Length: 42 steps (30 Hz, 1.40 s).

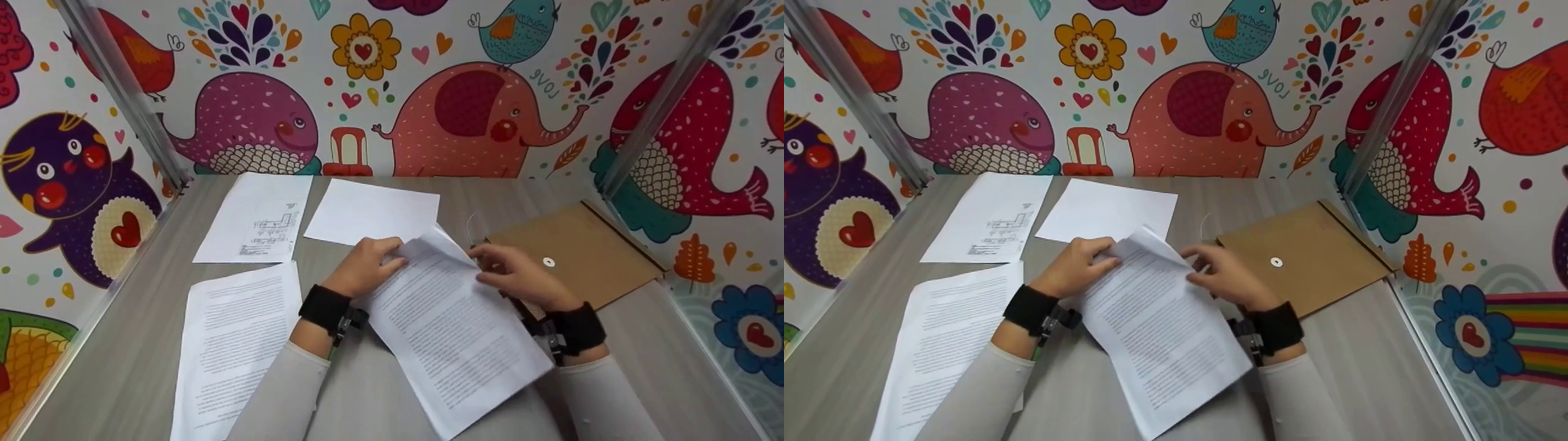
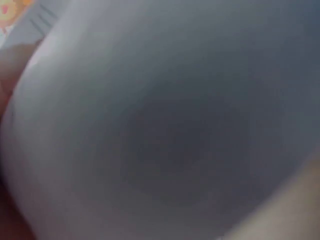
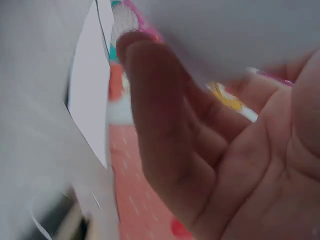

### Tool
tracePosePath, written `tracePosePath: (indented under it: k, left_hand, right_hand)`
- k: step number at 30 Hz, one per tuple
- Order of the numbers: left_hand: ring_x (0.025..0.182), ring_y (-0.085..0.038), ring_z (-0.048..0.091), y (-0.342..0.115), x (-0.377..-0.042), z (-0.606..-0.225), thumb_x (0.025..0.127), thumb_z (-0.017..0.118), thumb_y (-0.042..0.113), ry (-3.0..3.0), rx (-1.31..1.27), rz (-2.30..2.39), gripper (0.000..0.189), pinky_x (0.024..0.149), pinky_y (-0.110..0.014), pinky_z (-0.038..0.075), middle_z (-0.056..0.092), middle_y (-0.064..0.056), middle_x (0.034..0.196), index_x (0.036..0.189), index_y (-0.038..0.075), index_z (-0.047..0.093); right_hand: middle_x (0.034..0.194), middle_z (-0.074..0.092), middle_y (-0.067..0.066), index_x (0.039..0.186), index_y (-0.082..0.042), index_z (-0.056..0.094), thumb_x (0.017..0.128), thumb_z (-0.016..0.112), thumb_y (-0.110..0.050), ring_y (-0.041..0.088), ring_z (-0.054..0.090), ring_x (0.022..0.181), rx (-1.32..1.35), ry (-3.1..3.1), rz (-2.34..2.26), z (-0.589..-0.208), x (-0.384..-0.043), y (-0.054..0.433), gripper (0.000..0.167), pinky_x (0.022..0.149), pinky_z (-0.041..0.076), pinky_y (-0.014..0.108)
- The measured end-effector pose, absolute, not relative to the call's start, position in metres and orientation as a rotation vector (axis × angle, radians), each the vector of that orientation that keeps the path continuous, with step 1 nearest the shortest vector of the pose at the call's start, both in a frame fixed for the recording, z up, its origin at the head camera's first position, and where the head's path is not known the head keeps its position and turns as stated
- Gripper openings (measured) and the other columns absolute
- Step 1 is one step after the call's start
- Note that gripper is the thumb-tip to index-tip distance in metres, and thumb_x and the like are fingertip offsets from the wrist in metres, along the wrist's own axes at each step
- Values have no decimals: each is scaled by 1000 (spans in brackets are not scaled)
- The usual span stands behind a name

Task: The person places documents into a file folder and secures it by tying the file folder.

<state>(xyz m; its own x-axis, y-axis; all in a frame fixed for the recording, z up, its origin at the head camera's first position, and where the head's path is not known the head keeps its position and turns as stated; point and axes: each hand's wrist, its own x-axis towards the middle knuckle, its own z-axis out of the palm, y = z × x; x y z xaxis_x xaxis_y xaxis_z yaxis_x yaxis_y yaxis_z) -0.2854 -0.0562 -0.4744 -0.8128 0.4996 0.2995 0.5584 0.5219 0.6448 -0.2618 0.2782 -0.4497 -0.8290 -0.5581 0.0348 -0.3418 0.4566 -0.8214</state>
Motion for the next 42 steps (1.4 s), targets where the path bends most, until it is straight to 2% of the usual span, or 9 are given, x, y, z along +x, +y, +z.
tracePosePath:
  k: [2,5,11,14,19,25,33,39,42]
  left_hand:
    - [82,-19,64,-59,-286,-470,104,69,19,-2688,-852,-1211,12,80,-35,56,78,-10,106,109,9,71]
    - [84,-20,61,-65,-287,-465,104,69,18,-2695,-762,-1266,11,80,-36,51,74,-10,101,105,7,69]
    - [87,-22,55,-78,-286,-453,104,67,16,-2655,-659,-1340,13,83,-37,46,64,-9,92,99,5,65]
    - [91,-22,56,-83,-284,-447,104,67,16,-2637,-622,-1411,12,86,-37,48,67,-10,97,103,4,67]
    - [96,-22,63,-90,-280,-437,103,66,15,-2594,-537,-1546,16,88,-36,53,74,-10,109,113,4,72]
    - [96,-24,64,-89,-280,-433,102,66,14,-2573,-393,-1628,15,87,-36,52,74,-12,110,112,4,72]
    - [98,-23,62,-83,-282,-432,105,60,14,-2568,-103,-1809,22,88,-36,51,70,-15,115,122,2,67]
    - [83,-17,66,-82,-282,-432,106,57,12,-2430,-53,-2000,23,74,-28,53,71,-12,104,122,-1,66]
    - [81,-17,68,-80,-282,-431,106,54,9,-2344,-56,-2115,24,71,-28,55,71,-14,105,125,-3,64]
  right_hand:
    - [111,67,25,142,-5,60,104,66,-9,23,70,85,-664,2553,-1314,-446,-265,295,39,66,61,29]
    - [111,67,28,144,-2,57,105,65,-10,30,71,85,-469,2692,-1262,-444,-268,324,41,69,63,32]
    - [135,61,34,150,2,49,103,69,-24,46,63,116,-147,2884,-847,-460,-275,357,57,97,58,60]
    - [144,52,39,153,2,44,98,74,-26,52,57,123,-65,2860,-711,-472,-278,357,69,101,52,70]
    - [148,42,45,158,1,38,86,86,-23,58,51,123,16,2861,-592,-482,-280,346,90,98,51,73]
    - [137,48,43,153,5,41,82,86,-17,53,54,113,41,2880,-550,-488,-280,343,88,94,54,69]
    - [123,62,35,147,9,46,85,77,-16,41,63,99,-46,2899,-563,-491,-284,347,74,80,59,51]
    - [130,63,37,151,11,43,87,71,-18,40,65,99,-58,2880,-618,-484,-283,341,76,81,60,50]
    - [134,60,38,155,9,39,87,71,-19,40,67,96,-28,2858,-680,-484,-282,337,80,76,61,47]
